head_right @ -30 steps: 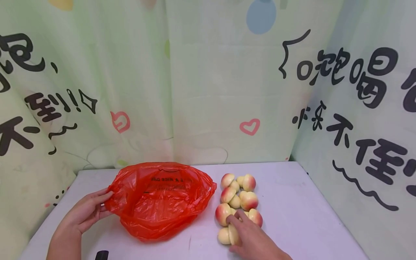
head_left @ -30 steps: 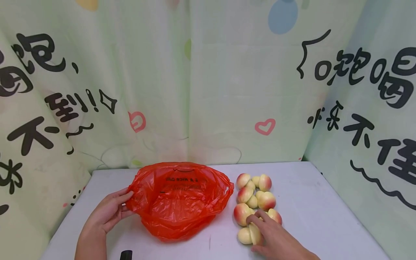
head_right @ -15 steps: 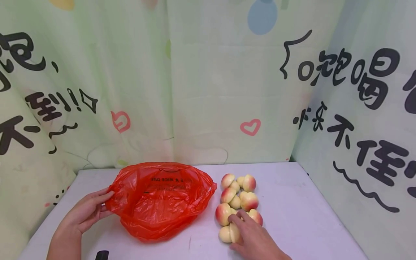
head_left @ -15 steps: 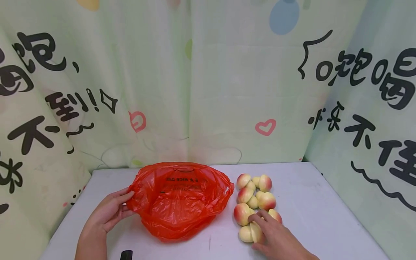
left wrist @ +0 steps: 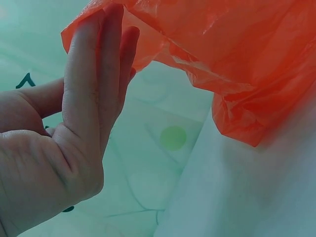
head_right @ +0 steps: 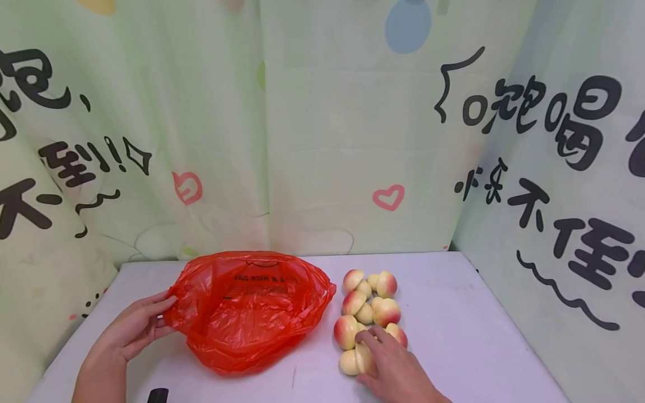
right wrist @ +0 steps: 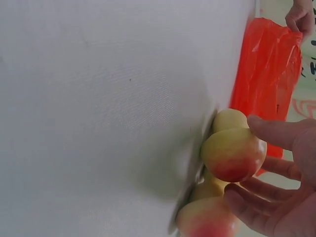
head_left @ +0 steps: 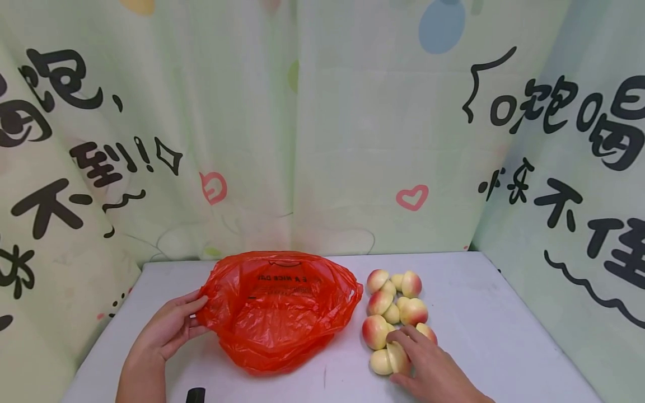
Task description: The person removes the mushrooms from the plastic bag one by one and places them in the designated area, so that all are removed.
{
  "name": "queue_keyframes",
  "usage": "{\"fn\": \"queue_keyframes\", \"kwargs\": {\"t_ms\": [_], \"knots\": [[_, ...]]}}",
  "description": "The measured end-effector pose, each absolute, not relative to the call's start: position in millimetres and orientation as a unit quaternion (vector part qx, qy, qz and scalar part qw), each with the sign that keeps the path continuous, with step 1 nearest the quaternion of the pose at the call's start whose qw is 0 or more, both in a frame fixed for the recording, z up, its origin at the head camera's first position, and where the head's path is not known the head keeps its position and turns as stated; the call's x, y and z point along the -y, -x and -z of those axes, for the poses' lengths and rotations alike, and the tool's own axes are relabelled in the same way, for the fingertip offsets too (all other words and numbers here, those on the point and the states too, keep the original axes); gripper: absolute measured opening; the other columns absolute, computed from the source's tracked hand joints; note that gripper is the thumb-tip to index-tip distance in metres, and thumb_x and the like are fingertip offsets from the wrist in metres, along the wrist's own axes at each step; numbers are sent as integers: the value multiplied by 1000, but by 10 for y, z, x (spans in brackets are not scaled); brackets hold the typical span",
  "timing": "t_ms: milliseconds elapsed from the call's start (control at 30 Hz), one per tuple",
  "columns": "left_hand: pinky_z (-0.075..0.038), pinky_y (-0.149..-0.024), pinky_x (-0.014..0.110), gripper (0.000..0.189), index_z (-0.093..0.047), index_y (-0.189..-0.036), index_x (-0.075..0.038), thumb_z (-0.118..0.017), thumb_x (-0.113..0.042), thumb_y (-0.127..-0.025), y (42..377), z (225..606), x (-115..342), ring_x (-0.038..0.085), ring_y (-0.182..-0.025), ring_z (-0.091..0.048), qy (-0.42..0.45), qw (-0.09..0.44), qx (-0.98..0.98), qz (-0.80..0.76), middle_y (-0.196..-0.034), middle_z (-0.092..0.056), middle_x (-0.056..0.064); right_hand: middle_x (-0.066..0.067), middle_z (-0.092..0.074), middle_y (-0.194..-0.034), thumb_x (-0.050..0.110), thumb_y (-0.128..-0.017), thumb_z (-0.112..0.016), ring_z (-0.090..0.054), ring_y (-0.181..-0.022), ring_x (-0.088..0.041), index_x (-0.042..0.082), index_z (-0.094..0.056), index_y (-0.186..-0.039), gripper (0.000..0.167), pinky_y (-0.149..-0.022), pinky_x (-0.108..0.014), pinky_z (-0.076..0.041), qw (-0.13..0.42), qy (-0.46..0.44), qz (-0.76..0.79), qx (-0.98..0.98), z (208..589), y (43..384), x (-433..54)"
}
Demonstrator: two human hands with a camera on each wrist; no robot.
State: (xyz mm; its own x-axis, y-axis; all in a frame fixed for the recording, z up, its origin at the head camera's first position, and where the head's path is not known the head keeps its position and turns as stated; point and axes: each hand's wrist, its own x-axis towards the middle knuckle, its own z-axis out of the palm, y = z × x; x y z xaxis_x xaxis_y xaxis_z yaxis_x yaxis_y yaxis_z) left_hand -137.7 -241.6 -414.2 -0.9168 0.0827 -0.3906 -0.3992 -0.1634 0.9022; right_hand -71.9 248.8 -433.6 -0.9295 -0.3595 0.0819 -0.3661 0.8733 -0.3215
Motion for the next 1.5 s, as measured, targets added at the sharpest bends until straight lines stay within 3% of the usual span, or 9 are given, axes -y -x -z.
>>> {"fn": "queue_keyframes", "kwargs": {"t_ms": [367,733,1033,1267,1500], "knots": [[-63,-91,39,69,-30,-163,-6,-60,-32,-107,1370,4149,2416,19,-100,-76,129,163,-632,-746,-115,-73,-3,12,-56,-118,32,-73,-94,-55,-96,-9,25,-67,-117,52,-68,-27,-53,47,-184,-176,966,4358,679,-2491],[-64,-90,37,71,-33,-162,-6,-60,-41,-106,1385,4144,2416,17,-101,-74,130,154,-673,-712,-118,-72,-3,11,-57,-115,36,-73,-94,-54,-98,-14,26,-67,-117,54,-70,-30,-56,91,-191,-170,962,4336,679,-2471],[-63,-91,37,71,-33,-162,-7,-60,-41,-106,1375,4126,2405,18,-102,-73,134,156,-674,-709,-119,-72,-3,14,-62,-110,26,-75,-94,-56,-96,-9,24,-68,-114,47,-81,-32,-59,79,-201,-187,958,4335,723,-2464],[-63,-91,37,73,-32,-162,-7,-61,-43,-105,1385,4125,2400,17,-103,-73,127,157,-675,-709,-121,-71,-3,16,-61,-108,25,-74,-94,-55,-93,-8,26,-68,-111,45,-76,-30,-57,85,-194,-191,959,4341,731,-2461],[-63,-92,38,73,-33,-162,-7,-61,-43,-105,1392,4125,2419,18,-104,-72,132,156,-683,-702,-123,-70,-1,15,-60,-109,33,-75,-94,-55,-95,-8,29,-69,-111,45,-75,-30,-58,57,-164,-184,967,4326,727,-2444]]}}
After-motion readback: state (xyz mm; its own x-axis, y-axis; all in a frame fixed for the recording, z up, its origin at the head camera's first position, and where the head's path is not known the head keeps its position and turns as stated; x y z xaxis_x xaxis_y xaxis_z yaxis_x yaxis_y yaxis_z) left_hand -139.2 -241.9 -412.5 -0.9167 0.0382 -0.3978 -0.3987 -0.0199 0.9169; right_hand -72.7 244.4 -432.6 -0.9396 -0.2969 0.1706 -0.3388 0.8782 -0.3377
